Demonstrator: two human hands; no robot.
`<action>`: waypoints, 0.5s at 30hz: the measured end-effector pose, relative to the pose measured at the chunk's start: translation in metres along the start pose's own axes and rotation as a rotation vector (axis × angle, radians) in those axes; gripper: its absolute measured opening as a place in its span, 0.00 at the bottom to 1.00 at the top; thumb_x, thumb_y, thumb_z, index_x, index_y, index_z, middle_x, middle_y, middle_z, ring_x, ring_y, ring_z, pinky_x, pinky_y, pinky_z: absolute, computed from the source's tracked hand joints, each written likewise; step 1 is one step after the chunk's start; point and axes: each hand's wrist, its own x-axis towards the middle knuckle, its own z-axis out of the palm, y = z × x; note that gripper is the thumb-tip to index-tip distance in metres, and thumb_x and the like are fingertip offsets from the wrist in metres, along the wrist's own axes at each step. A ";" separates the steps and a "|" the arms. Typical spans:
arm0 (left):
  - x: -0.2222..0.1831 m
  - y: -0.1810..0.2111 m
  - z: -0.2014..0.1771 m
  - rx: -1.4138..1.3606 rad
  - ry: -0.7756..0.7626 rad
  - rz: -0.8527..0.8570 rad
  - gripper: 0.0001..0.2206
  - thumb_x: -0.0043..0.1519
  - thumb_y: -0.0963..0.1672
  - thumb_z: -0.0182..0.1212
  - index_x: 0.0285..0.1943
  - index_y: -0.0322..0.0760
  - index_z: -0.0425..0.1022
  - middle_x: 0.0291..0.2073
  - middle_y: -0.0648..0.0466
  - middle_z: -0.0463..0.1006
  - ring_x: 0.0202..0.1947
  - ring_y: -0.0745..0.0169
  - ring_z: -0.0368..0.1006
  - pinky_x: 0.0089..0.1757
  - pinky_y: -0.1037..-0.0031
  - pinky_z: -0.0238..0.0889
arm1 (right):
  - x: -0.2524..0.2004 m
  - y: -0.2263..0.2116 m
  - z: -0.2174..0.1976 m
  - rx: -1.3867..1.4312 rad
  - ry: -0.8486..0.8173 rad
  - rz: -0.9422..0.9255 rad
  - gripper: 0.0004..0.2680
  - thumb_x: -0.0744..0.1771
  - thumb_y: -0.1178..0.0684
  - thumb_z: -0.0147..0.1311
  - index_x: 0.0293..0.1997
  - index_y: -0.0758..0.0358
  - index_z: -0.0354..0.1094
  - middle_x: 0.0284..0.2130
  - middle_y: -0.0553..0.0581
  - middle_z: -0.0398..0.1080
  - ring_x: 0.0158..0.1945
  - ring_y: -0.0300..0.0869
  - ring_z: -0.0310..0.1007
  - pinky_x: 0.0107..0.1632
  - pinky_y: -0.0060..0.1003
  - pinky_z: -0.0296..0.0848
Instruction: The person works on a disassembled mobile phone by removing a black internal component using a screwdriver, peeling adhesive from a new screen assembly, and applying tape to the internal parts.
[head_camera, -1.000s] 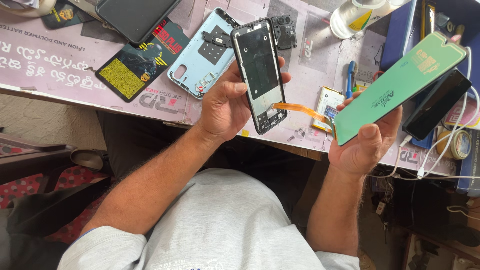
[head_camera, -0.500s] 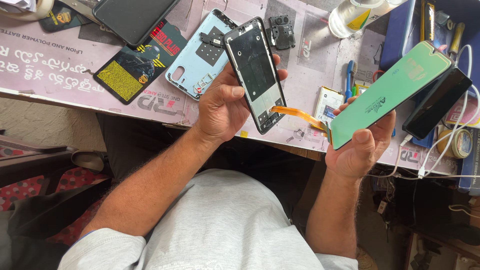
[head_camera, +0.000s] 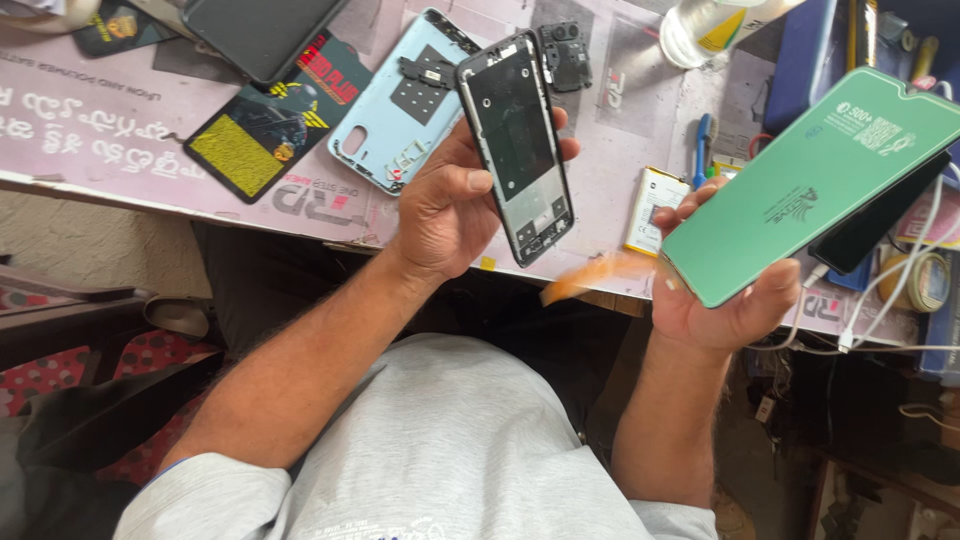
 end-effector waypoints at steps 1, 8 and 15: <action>-0.001 0.001 0.000 0.017 0.001 0.004 0.31 0.58 0.42 0.57 0.75 0.33 0.62 0.64 0.40 0.70 0.66 0.45 0.69 0.63 0.58 0.68 | 0.000 -0.002 0.000 0.049 0.014 0.025 0.24 0.70 0.34 0.56 0.63 0.67 0.63 0.44 0.63 0.67 0.48 0.44 0.71 0.51 0.42 0.74; -0.001 0.003 0.006 0.089 -0.019 0.035 0.30 0.60 0.43 0.58 0.75 0.31 0.63 0.63 0.42 0.72 0.65 0.48 0.71 0.67 0.60 0.64 | -0.004 0.006 0.001 0.257 0.039 0.106 0.25 0.69 0.31 0.54 0.61 0.67 0.66 0.46 0.64 0.66 0.51 0.47 0.72 0.53 0.47 0.74; 0.003 0.019 0.027 0.828 0.124 0.022 0.26 0.58 0.44 0.62 0.65 0.28 0.66 0.57 0.44 0.75 0.55 0.53 0.75 0.60 0.62 0.69 | -0.004 0.012 0.006 0.494 -0.082 0.193 0.25 0.66 0.32 0.59 0.59 0.63 0.68 0.51 0.63 0.69 0.54 0.46 0.71 0.57 0.46 0.72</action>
